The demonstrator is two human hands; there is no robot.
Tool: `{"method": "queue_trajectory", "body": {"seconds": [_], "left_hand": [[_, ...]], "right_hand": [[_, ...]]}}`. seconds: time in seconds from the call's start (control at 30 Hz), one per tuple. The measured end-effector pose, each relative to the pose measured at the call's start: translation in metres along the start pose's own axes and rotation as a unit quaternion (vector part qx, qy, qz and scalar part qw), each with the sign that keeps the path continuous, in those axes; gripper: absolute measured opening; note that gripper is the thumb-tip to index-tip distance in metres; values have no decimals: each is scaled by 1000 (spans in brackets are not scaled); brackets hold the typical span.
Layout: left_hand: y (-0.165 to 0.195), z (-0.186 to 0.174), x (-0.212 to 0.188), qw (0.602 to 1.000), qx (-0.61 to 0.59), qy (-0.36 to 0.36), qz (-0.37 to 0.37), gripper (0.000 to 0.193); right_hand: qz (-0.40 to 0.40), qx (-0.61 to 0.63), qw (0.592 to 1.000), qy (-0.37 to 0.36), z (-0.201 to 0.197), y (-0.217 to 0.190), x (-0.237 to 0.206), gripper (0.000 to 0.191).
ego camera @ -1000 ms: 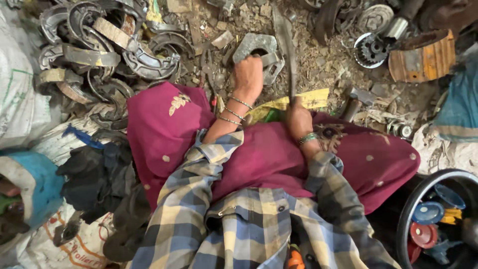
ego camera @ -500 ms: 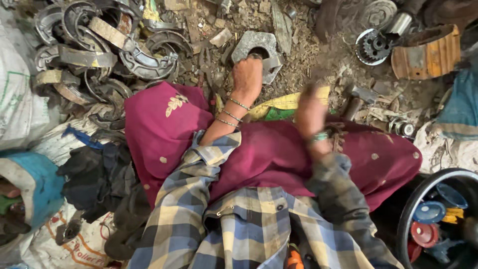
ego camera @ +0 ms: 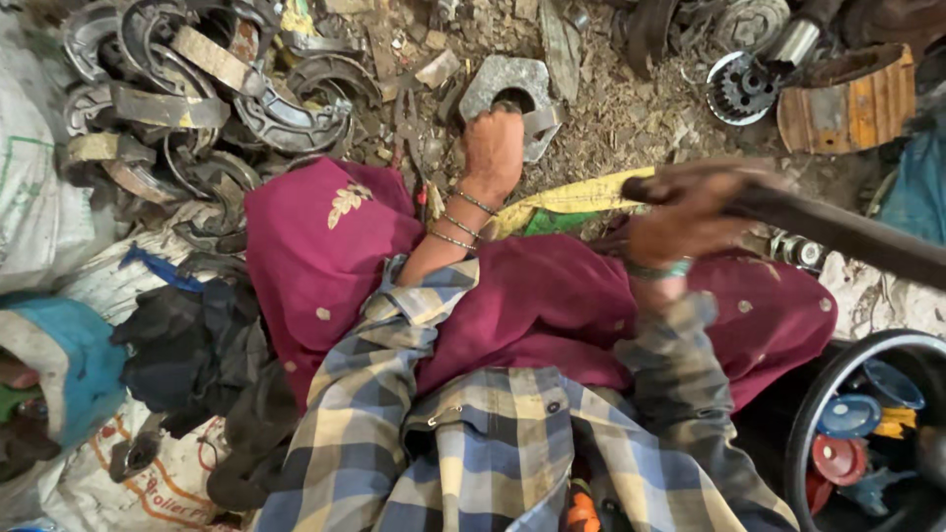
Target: The person sits on the ground and repeatedly strikes a small metal piece with a hammer while holding it against a hexagonal metal block. The person adjusts the metal piece between strikes and continues hammering throughout the clip.
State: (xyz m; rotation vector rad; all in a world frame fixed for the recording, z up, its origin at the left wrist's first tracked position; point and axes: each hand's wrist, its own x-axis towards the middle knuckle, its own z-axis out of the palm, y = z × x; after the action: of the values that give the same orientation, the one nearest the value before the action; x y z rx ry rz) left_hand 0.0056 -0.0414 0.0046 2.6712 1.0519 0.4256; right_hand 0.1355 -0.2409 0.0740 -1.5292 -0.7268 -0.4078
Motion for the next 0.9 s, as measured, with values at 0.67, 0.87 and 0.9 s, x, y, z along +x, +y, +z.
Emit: {"method": "queue_trajectory", "body": {"seconds": [0.67,0.87,0.9], "left_hand": [[5,-2,3,999,-14,29,4,16],[4,-8,1,999,-40,-22,-7,14],[5,-9,1,1000,-24,-9,5,13]], "right_hand": [[22,-417,795,-439,7,43,-69,37],[27,-310,901,-303,-11,1,-35,34],[-4,-246,940,-235,-13,-7,-18,26]]}}
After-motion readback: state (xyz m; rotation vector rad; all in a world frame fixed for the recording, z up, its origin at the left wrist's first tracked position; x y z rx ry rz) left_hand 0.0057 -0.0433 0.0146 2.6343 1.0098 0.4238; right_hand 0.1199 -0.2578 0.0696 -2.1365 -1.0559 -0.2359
